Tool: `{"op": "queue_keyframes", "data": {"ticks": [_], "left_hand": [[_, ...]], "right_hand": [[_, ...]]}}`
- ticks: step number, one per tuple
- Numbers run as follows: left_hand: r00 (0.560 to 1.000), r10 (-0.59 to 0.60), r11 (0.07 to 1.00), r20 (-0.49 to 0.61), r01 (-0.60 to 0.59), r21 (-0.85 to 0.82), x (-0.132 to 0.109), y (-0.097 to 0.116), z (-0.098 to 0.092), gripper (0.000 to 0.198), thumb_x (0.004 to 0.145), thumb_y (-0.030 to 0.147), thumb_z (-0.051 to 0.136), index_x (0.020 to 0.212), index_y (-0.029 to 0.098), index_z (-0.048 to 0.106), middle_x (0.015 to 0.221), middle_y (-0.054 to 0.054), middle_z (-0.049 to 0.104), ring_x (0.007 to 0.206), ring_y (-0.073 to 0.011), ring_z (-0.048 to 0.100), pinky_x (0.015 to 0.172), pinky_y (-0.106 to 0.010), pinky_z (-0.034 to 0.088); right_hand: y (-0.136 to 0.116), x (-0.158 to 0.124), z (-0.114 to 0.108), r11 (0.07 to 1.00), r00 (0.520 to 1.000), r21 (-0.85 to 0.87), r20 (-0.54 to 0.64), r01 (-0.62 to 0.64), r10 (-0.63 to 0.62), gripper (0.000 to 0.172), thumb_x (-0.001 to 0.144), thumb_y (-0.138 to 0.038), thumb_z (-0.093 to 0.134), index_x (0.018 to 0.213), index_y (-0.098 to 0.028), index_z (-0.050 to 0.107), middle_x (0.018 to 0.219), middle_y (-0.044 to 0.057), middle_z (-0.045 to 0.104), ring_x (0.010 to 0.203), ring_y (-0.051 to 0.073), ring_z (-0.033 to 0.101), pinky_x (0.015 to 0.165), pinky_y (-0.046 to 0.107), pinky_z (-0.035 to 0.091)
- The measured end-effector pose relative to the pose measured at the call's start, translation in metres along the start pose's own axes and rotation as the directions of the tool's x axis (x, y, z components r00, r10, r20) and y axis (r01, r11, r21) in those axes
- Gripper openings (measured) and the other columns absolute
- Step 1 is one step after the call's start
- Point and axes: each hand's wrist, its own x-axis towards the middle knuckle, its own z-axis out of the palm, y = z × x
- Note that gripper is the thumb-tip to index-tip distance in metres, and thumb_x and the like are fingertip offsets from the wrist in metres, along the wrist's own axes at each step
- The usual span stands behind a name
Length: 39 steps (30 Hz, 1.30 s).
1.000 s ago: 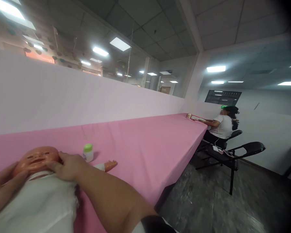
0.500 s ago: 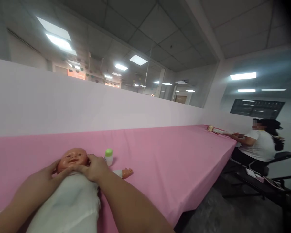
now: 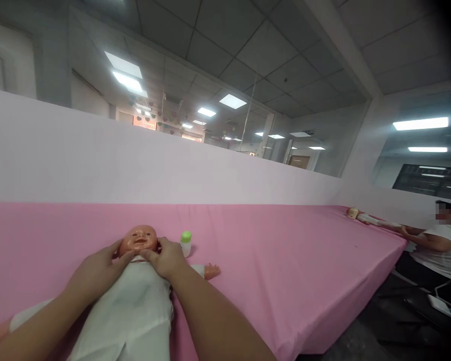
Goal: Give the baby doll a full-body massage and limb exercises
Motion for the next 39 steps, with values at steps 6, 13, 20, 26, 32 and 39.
{"op": "queue_keyframes", "data": {"ticks": [6, 13, 20, 26, 32, 39], "left_hand": [[0.999, -0.053, 0.996, -0.009, 0.053, -0.078, 0.000, -0.008, 0.002, 0.058, 0.096, 0.069, 0.043, 0.134, 0.032, 0.067, 0.121, -0.004, 0.077, 0.112, -0.0349, 0.069, 0.089, -0.038, 0.050], [0.999, -0.048, 0.992, 0.015, 0.049, -0.117, -0.006, -0.002, -0.002, 0.060, 0.098, 0.069, 0.036, 0.124, 0.029, 0.071, 0.122, -0.007, 0.077, 0.114, -0.0344, 0.069, 0.091, -0.038, 0.049], [0.999, -0.033, 0.996, 0.019, 0.035, -0.084, -0.015, 0.006, -0.005, 0.061, 0.089, 0.074, 0.050, 0.126, 0.028, 0.067, 0.110, -0.005, 0.079, 0.099, -0.0306, 0.072, 0.077, -0.032, 0.050], [1.000, -0.010, 0.997, 0.024, 0.012, -0.078, -0.012, 0.000, -0.002, 0.061, 0.089, 0.073, 0.051, 0.125, 0.025, 0.067, 0.109, -0.007, 0.079, 0.097, -0.0302, 0.073, 0.078, -0.032, 0.050], [1.000, -0.021, 0.995, 0.013, 0.023, -0.101, -0.014, -0.004, -0.003, 0.063, 0.095, 0.070, 0.042, 0.131, 0.024, 0.065, 0.114, -0.009, 0.078, 0.103, -0.0313, 0.072, 0.084, -0.034, 0.050], [1.000, -0.010, 0.991, -0.019, 0.007, -0.135, -0.012, -0.012, -0.001, 0.063, 0.101, 0.065, 0.031, 0.131, 0.023, 0.067, 0.129, -0.009, 0.074, 0.119, -0.0316, 0.067, 0.096, -0.036, 0.047]], "right_hand": [[0.004, 0.001, 0.002, 0.998, 0.998, 0.024, -0.023, 0.056, -0.055, 0.044, 0.101, -0.061, 0.050, 0.114, -0.025, 0.072, 0.100, 0.005, 0.077, 0.088, 0.020, 0.071, 0.080, 0.029, 0.052], [0.005, 0.003, 0.006, 0.998, 0.997, 0.040, -0.061, 0.046, -0.044, 0.051, 0.106, -0.059, 0.037, 0.108, -0.024, 0.073, 0.097, 0.005, 0.076, 0.089, 0.020, 0.071, 0.081, 0.031, 0.052], [0.002, -0.002, 0.008, 0.995, 1.000, 0.100, -0.028, 0.015, -0.012, 0.074, 0.067, -0.079, 0.079, 0.116, -0.023, 0.070, 0.097, 0.005, 0.076, 0.083, 0.022, 0.071, 0.073, 0.031, 0.054], [0.005, -0.002, 0.013, 0.995, 0.998, 0.099, -0.057, 0.003, 0.003, 0.072, 0.070, -0.079, 0.076, 0.114, -0.023, 0.071, 0.096, 0.008, 0.076, 0.085, 0.025, 0.071, 0.073, 0.032, 0.053], [0.001, -0.002, 0.012, 0.984, 0.997, 0.165, -0.049, 0.071, -0.064, 0.045, 0.089, -0.059, 0.069, 0.116, -0.025, 0.074, 0.100, 0.007, 0.078, 0.090, 0.024, 0.072, 0.080, 0.032, 0.054], [0.001, 0.000, 0.012, 0.954, 0.993, 0.278, -0.023, 0.115, -0.113, 0.039, 0.101, -0.053, 0.050, 0.111, -0.026, 0.076, 0.100, 0.003, 0.079, 0.091, 0.021, 0.074, 0.080, 0.028, 0.056]]}}
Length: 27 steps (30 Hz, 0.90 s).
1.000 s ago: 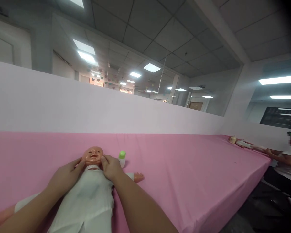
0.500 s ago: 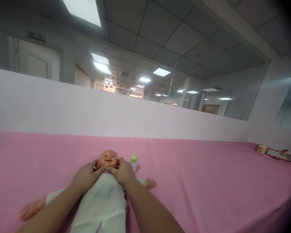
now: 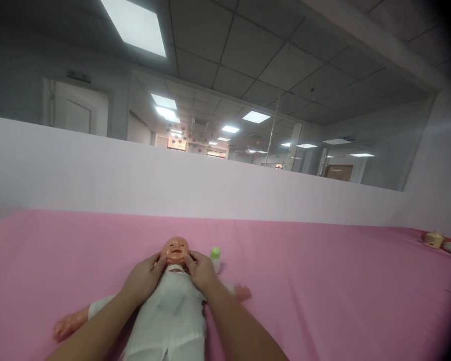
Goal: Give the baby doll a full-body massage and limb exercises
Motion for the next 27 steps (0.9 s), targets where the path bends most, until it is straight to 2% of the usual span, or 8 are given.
{"op": "queue_keyframes", "data": {"ticks": [3, 5, 9, 11, 13, 18, 23, 27], "left_hand": [[1.000, -0.001, 1.000, 0.003, 0.001, -0.017, -0.003, 0.004, -0.002, 0.060, 0.102, 0.063, 0.030, 0.128, 0.025, 0.069, 0.125, -0.008, 0.075, 0.116, -0.0308, 0.068, 0.093, -0.035, 0.048], [1.000, 0.012, 1.000, 0.010, -0.012, -0.027, -0.006, 0.008, -0.004, 0.058, 0.102, 0.063, 0.032, 0.127, 0.027, 0.069, 0.122, -0.007, 0.077, 0.111, -0.0303, 0.070, 0.089, -0.034, 0.049], [0.999, 0.040, 0.999, 0.028, -0.040, -0.003, -0.009, 0.014, -0.005, 0.056, 0.095, 0.068, 0.045, 0.127, 0.027, 0.067, 0.115, -0.007, 0.078, 0.102, -0.0307, 0.072, 0.081, -0.033, 0.050], [0.999, 0.032, 0.999, 0.025, -0.032, 0.034, -0.009, 0.014, -0.004, 0.055, 0.093, 0.067, 0.049, 0.125, 0.025, 0.067, 0.112, -0.009, 0.078, 0.099, -0.0309, 0.072, 0.079, -0.033, 0.049], [0.999, 0.025, 0.997, 0.022, -0.026, 0.072, -0.008, 0.013, -0.002, 0.054, 0.094, 0.066, 0.048, 0.120, 0.023, 0.068, 0.109, -0.011, 0.078, 0.096, -0.0310, 0.072, 0.078, -0.034, 0.048], [0.999, 0.035, 0.995, 0.018, -0.036, 0.093, -0.007, 0.012, -0.001, 0.056, 0.095, 0.067, 0.045, 0.121, 0.023, 0.067, 0.108, -0.011, 0.077, 0.096, -0.0311, 0.071, 0.078, -0.035, 0.047], [1.000, 0.001, 0.999, 0.012, -0.001, 0.052, -0.007, 0.010, -0.001, 0.059, 0.098, 0.066, 0.040, 0.127, 0.022, 0.067, 0.115, -0.011, 0.077, 0.102, -0.0314, 0.072, 0.083, -0.035, 0.049], [1.000, 0.007, 1.000, 0.005, -0.007, 0.025, -0.006, 0.006, 0.000, 0.060, 0.101, 0.062, 0.033, 0.132, 0.022, 0.065, 0.124, -0.011, 0.075, 0.115, -0.0317, 0.068, 0.093, -0.036, 0.048]], "right_hand": [[0.005, 0.001, 0.001, 0.999, 0.998, -0.001, -0.042, -0.046, 0.046, 0.047, 0.103, -0.056, 0.044, 0.104, -0.022, 0.076, 0.092, 0.006, 0.078, 0.087, 0.023, 0.074, 0.077, 0.031, 0.056], [0.008, 0.002, 0.003, 0.997, 0.995, 0.006, -0.067, -0.071, 0.071, 0.047, 0.101, -0.057, 0.047, 0.115, -0.021, 0.073, 0.097, 0.008, 0.078, 0.091, 0.024, 0.074, 0.079, 0.032, 0.057], [0.008, 0.001, 0.006, 0.997, 0.995, 0.015, -0.071, -0.076, 0.077, 0.065, 0.083, -0.055, 0.076, 0.138, -0.024, 0.061, 0.105, 0.007, 0.078, 0.093, 0.025, 0.075, 0.081, 0.032, 0.058], [0.005, -0.001, 0.007, 0.997, 0.995, -0.001, -0.068, -0.075, 0.074, 0.075, 0.073, -0.052, 0.085, 0.140, -0.028, 0.060, 0.103, 0.005, 0.078, 0.090, 0.025, 0.075, 0.079, 0.032, 0.058], [0.002, -0.002, 0.007, 0.996, 0.994, -0.036, -0.076, -0.076, 0.073, 0.076, 0.070, -0.050, 0.087, 0.138, -0.029, 0.062, 0.102, 0.005, 0.079, 0.087, 0.025, 0.075, 0.078, 0.032, 0.058], [-0.003, -0.004, 0.004, 0.995, 0.995, -0.077, -0.080, -0.058, 0.052, 0.070, 0.075, -0.056, 0.083, 0.136, -0.027, 0.065, 0.102, 0.007, 0.079, 0.089, 0.026, 0.075, 0.080, 0.033, 0.058], [-0.005, -0.004, 0.001, 0.999, 0.999, -0.047, -0.037, -0.012, 0.010, 0.047, 0.091, -0.053, 0.068, 0.130, -0.028, 0.070, 0.110, 0.005, 0.079, 0.095, 0.023, 0.075, 0.084, 0.030, 0.057], [-0.004, -0.003, -0.001, 0.998, 0.999, -0.063, -0.042, 0.012, -0.015, 0.041, 0.102, -0.054, 0.049, 0.121, -0.027, 0.073, 0.111, 0.004, 0.078, 0.098, 0.022, 0.073, 0.088, 0.030, 0.055]]}}
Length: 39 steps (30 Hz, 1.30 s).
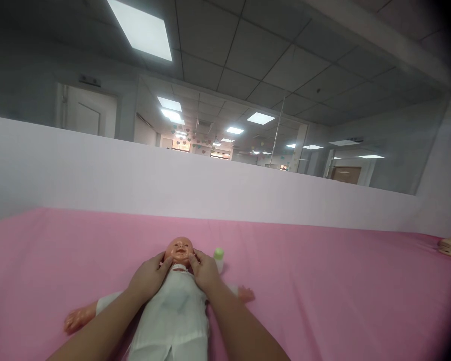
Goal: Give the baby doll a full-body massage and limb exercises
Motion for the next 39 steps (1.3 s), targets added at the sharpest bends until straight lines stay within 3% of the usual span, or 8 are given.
{"op": "queue_keyframes", "data": {"ticks": [3, 5, 10, 16, 24, 29, 35, 39], "left_hand": [[1.000, 0.002, 1.000, 0.009, -0.002, -0.018, 0.002, -0.003, 0.001, 0.062, 0.103, 0.063, 0.029, 0.133, 0.022, 0.064, 0.129, -0.012, 0.073, 0.119, -0.0322, 0.066, 0.098, -0.038, 0.047], [1.000, -0.005, 1.000, 0.013, 0.005, -0.021, 0.002, -0.003, 0.001, 0.063, 0.103, 0.063, 0.027, 0.131, 0.021, 0.065, 0.131, -0.012, 0.072, 0.120, -0.0329, 0.065, 0.101, -0.039, 0.045], [1.000, 0.012, 1.000, 0.019, -0.012, -0.012, 0.001, 0.004, -0.002, 0.060, 0.100, 0.069, 0.032, 0.124, 0.026, 0.067, 0.120, -0.009, 0.076, 0.110, -0.0324, 0.068, 0.092, -0.038, 0.048], [0.999, 0.025, 1.000, 0.027, -0.025, 0.014, 0.002, 0.003, -0.002, 0.054, 0.094, 0.069, 0.049, 0.122, 0.027, 0.066, 0.112, -0.007, 0.077, 0.099, -0.0305, 0.070, 0.079, -0.034, 0.048], [0.999, 0.016, 0.995, 0.029, -0.018, 0.094, 0.003, 0.007, -0.002, 0.054, 0.097, 0.069, 0.042, 0.117, 0.025, 0.066, 0.109, -0.009, 0.077, 0.097, -0.0312, 0.070, 0.079, -0.035, 0.048], [0.999, -0.004, 0.998, 0.039, 0.002, 0.061, 0.004, 0.005, -0.004, 0.059, 0.099, 0.068, 0.035, 0.128, 0.026, 0.065, 0.117, -0.009, 0.076, 0.107, -0.0326, 0.069, 0.087, -0.037, 0.048], [0.999, -0.036, 0.999, 0.025, 0.035, 0.035, 0.011, 0.000, -0.001, 0.063, 0.102, 0.064, 0.028, 0.135, 0.025, 0.064, 0.134, -0.010, 0.071, 0.122, -0.0341, 0.064, 0.100, -0.041, 0.046], [0.999, -0.042, 0.999, 0.024, 0.041, 0.024, 0.008, 0.004, -0.003, 0.061, 0.101, 0.066, 0.030, 0.130, 0.028, 0.066, 0.131, -0.006, 0.073, 0.121, -0.0326, 0.066, 0.096, -0.037, 0.048]], "right_hand": [[0.001, 0.001, 0.000, 0.999, 1.000, -0.041, -0.017, -0.012, 0.011, 0.051, 0.107, -0.055, 0.035, 0.108, -0.024, 0.076, 0.100, 0.005, 0.079, 0.091, 0.022, 0.072, 0.085, 0.032, 0.054], [0.001, 0.001, 0.000, 0.998, 1.000, -0.059, -0.023, -0.020, 0.019, 0.052, 0.107, -0.056, 0.034, 0.111, -0.024, 0.075, 0.103, 0.005, 0.078, 0.093, 0.022, 0.071, 0.086, 0.032, 0.053], [-0.003, -0.001, 0.000, 0.996, 1.000, -0.091, 0.004, -0.023, 0.024, 0.046, 0.095, -0.063, 0.059, 0.122, -0.028, 0.071, 0.103, 0.002, 0.077, 0.090, 0.020, 0.071, 0.081, 0.028, 0.053], [-0.011, -0.002, 0.000, 0.982, 0.998, -0.178, -0.001, -0.069, 0.070, 0.062, 0.076, -0.070, 0.078, 0.115, -0.023, 0.072, 0.096, 0.006, 0.076, 0.083, 0.024, 0.070, 0.071, 0.030, 0.051], [-0.011, -0.002, -0.001, 0.978, 0.999, -0.203, 0.001, -0.044, 0.046, 0.046, 0.087, -0.061, 0.072, 0.114, -0.024, 0.071, 0.098, 0.006, 0.076, 0.087, 0.023, 0.070, 0.076, 0.030, 0.051], [-0.011, -0.001, -0.005, 0.979, 0.999, -0.202, 0.011, -0.033, 0.036, 0.038, 0.100, -0.055, 0.056, 0.120, -0.026, 0.070, 0.105, 0.005, 0.077, 0.093, 0.021, 0.070, 0.082, 0.030, 0.051], [-0.008, 0.002, -0.009, 0.973, 0.997, -0.222, 0.023, -0.060, 0.067, 0.041, 0.107, -0.053, 0.040, 0.119, -0.027, 0.070, 0.109, 0.004, 0.077, 0.100, 0.021, 0.070, 0.087, 0.030, 0.051], [-0.009, 0.001, -0.010, 0.973, 0.997, -0.220, 0.022, -0.065, 0.072, 0.044, 0.104, -0.059, 0.045, 0.122, -0.025, 0.068, 0.108, 0.006, 0.076, 0.099, 0.021, 0.070, 0.085, 0.031, 0.052]]}}
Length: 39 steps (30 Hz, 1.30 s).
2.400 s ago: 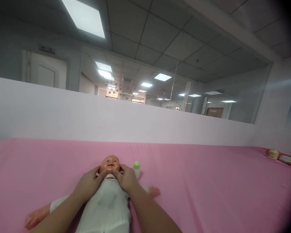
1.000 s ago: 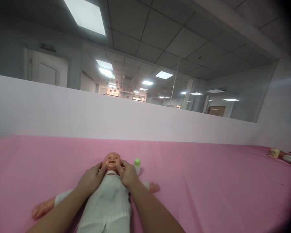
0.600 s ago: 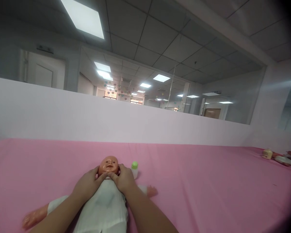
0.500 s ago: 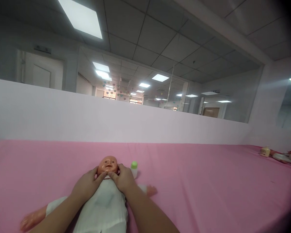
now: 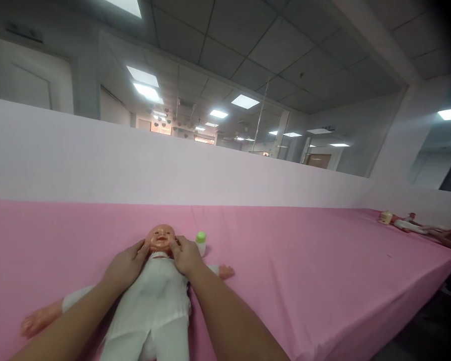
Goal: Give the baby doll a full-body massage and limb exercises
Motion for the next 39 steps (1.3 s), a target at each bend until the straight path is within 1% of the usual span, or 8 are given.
{"op": "queue_keyframes", "data": {"ticks": [5, 10, 18, 22, 28, 30, 34, 39], "left_hand": [[0.999, 0.025, 0.999, 0.024, -0.024, -0.033, -0.008, 0.006, -0.002, 0.058, 0.092, 0.073, 0.048, 0.129, 0.030, 0.065, 0.116, -0.004, 0.077, 0.103, -0.0299, 0.071, 0.082, -0.033, 0.050], [0.999, 0.038, 0.998, -0.014, -0.038, -0.042, -0.010, 0.006, 0.001, 0.055, 0.090, 0.065, 0.056, 0.127, 0.026, 0.067, 0.113, -0.007, 0.077, 0.099, -0.0297, 0.071, 0.080, -0.033, 0.049], [0.999, 0.030, 0.998, -0.035, -0.032, -0.061, -0.012, -0.001, 0.007, 0.057, 0.091, 0.067, 0.053, 0.124, 0.024, 0.069, 0.108, -0.009, 0.078, 0.096, -0.0303, 0.072, 0.080, -0.034, 0.050], [0.999, 0.009, 0.997, -0.034, -0.012, -0.083, -0.012, -0.002, 0.007, 0.062, 0.095, 0.066, 0.045, 0.131, 0.021, 0.067, 0.117, -0.011, 0.077, 0.104, -0.0317, 0.071, 0.085, -0.036, 0.051], [0.997, 0.059, 0.994, -0.054, -0.064, -0.093, -0.012, 0.001, 0.007, 0.057, 0.103, 0.054, 0.029, 0.127, 0.022, 0.069, 0.124, -0.010, 0.075, 0.114, -0.0307, 0.068, 0.095, -0.037, 0.047], [0.997, 0.060, 0.994, -0.058, -0.065, -0.091, -0.014, 0.002, 0.007, 0.058, 0.103, 0.057, 0.029, 0.123, 0.022, 0.070, 0.120, -0.011, 0.076, 0.109, -0.0308, 0.069, 0.090, -0.037, 0.048], [0.997, 0.032, 0.997, -0.064, -0.036, -0.069, -0.018, 0.001, 0.010, 0.060, 0.091, 0.069, 0.053, 0.122, 0.020, 0.067, 0.112, -0.013, 0.077, 0.098, -0.0320, 0.071, 0.077, -0.036, 0.048], [0.998, 0.023, 0.999, -0.058, -0.025, -0.037, -0.017, -0.003, 0.014, 0.055, 0.094, 0.064, 0.050, 0.124, 0.020, 0.064, 0.110, -0.014, 0.076, 0.098, -0.0333, 0.071, 0.079, -0.037, 0.047]], "right_hand": [[-0.001, -0.003, 0.000, 1.000, 1.000, 0.019, 0.016, 0.003, -0.003, 0.059, 0.084, -0.072, 0.069, 0.118, -0.025, 0.067, 0.104, 0.005, 0.075, 0.090, 0.022, 0.071, 0.077, 0.030, 0.053], [0.000, -0.005, 0.004, 1.000, 0.999, 0.012, 0.031, -0.027, 0.026, 0.064, 0.078, -0.068, 0.077, 0.121, -0.023, 0.063, 0.106, 0.008, 0.075, 0.091, 0.024, 0.071, 0.077, 0.031, 0.053], [0.004, -0.007, 0.007, 0.999, 0.999, 0.036, 0.039, -0.015, 0.013, 0.053, 0.089, -0.063, 0.067, 0.120, -0.020, 0.066, 0.106, 0.010, 0.076, 0.092, 0.024, 0.071, 0.079, 0.032, 0.051], [0.009, -0.005, 0.006, 0.996, 0.999, 0.087, 0.034, 0.006, -0.009, 0.046, 0.099, -0.058, 0.055, 0.125, -0.023, 0.068, 0.112, 0.008, 0.076, 0.099, 0.021, 0.070, 0.085, 0.030, 0.051], [0.013, -0.003, 0.008, 0.995, 0.999, 0.097, 0.025, -0.032, 0.030, 0.059, 0.107, -0.057, 0.026, 0.113, -0.019, 0.071, 0.090, 0.006, 0.077, 0.085, 0.020, 0.072, 0.078, 0.030, 0.054], [0.011, -0.005, 0.008, 0.996, 0.999, 0.079, 0.026, -0.029, 0.027, 0.055, 0.105, -0.060, 0.034, 0.116, -0.019, 0.070, 0.096, 0.007, 0.077, 0.087, 0.020, 0.072, 0.079, 0.030, 0.053], [0.004, -0.009, 0.007, 0.999, 0.999, 0.017, 0.023, -0.034, 0.034, 0.054, 0.088, -0.065, 0.067, 0.117, -0.020, 0.068, 0.106, 0.009, 0.077, 0.091, 0.023, 0.072, 0.079, 0.030, 0.052], [0.000, -0.010, 0.007, 0.995, 0.998, -0.078, 0.014, -0.055, 0.056, 0.048, 0.089, -0.065, 0.066, 0.103, -0.020, 0.068, 0.095, 0.011, 0.077, 0.086, 0.026, 0.071, 0.074, 0.032, 0.049]]}}
